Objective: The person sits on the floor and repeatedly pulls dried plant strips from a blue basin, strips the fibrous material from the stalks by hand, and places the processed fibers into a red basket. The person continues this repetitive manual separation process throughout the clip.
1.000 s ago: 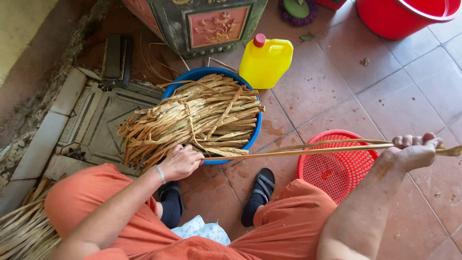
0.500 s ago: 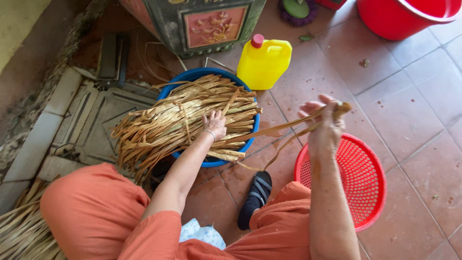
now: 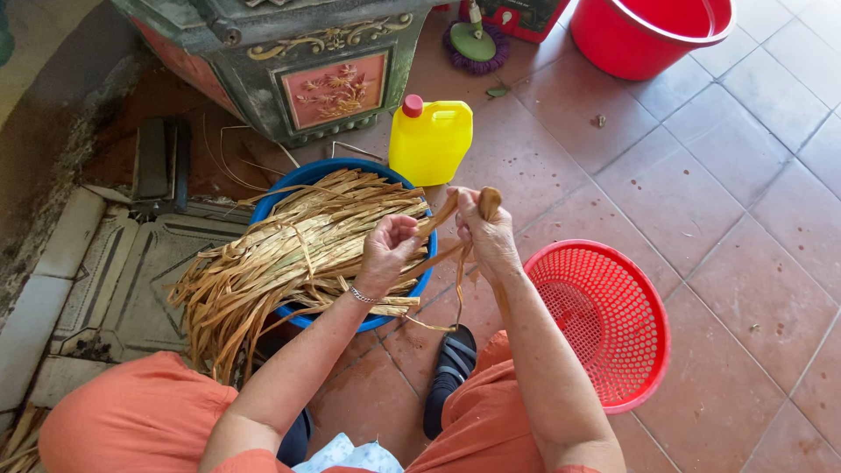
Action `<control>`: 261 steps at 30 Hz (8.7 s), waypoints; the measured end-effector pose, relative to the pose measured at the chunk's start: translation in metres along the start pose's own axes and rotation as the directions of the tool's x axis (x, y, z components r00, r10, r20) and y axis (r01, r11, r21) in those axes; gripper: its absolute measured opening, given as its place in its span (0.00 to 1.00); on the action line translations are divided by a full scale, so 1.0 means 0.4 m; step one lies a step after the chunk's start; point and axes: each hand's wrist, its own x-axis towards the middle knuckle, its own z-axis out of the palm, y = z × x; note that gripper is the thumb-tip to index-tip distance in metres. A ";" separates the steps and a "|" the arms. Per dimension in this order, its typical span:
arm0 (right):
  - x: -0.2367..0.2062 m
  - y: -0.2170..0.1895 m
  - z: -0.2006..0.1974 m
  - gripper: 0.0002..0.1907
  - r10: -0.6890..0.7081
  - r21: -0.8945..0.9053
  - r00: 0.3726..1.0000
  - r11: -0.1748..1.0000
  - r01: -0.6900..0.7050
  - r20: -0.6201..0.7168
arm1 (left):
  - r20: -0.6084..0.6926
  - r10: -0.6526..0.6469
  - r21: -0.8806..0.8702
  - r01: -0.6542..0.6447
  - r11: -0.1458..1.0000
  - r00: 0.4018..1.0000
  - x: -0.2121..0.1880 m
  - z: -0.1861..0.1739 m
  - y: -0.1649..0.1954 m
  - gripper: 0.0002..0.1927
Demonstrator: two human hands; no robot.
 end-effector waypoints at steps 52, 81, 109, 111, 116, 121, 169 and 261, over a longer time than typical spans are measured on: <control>0.007 -0.035 -0.786 0.16 -0.105 0.534 0.749 0.638 0.555 -0.654 | 0.636 0.056 0.699 -0.606 0.381 0.769 -0.274 -0.200 0.024 0.05; -0.028 -0.113 -0.252 0.17 -0.762 -0.307 0.566 0.646 0.699 -0.314 | -0.166 0.055 0.868 0.119 0.482 0.985 -0.045 -0.360 0.015 0.08; 0.218 0.808 0.257 0.41 0.268 -0.864 0.832 0.288 0.412 0.486 | -0.136 -0.549 0.359 -0.476 -0.803 0.824 0.083 -0.549 -0.238 0.37; 0.239 0.788 0.255 0.40 0.344 -0.879 0.828 0.347 0.326 0.443 | -0.175 -0.636 0.441 -0.517 -0.733 0.752 0.087 -0.552 -0.245 0.34; 0.270 0.644 0.191 0.14 -0.190 -0.797 0.834 0.248 0.551 0.518 | -0.061 -0.259 0.990 0.026 -0.137 0.964 0.066 -0.552 -0.221 0.31; 0.315 0.379 0.108 0.10 -0.179 -0.897 0.933 0.266 0.353 0.314 | 0.017 -0.379 0.990 -0.068 -0.122 0.925 0.061 -0.527 -0.119 0.42; -0.402 0.440 -0.522 0.17 0.357 0.797 0.900 0.604 -0.018 -0.251 | 0.157 -0.144 0.477 0.053 0.877 0.977 -0.006 -0.143 -0.158 0.08; -0.058 0.018 -0.923 0.19 0.095 0.581 0.617 0.472 0.663 -0.781 | 0.682 0.004 0.732 -0.681 -0.020 0.732 -0.121 -0.451 0.192 0.05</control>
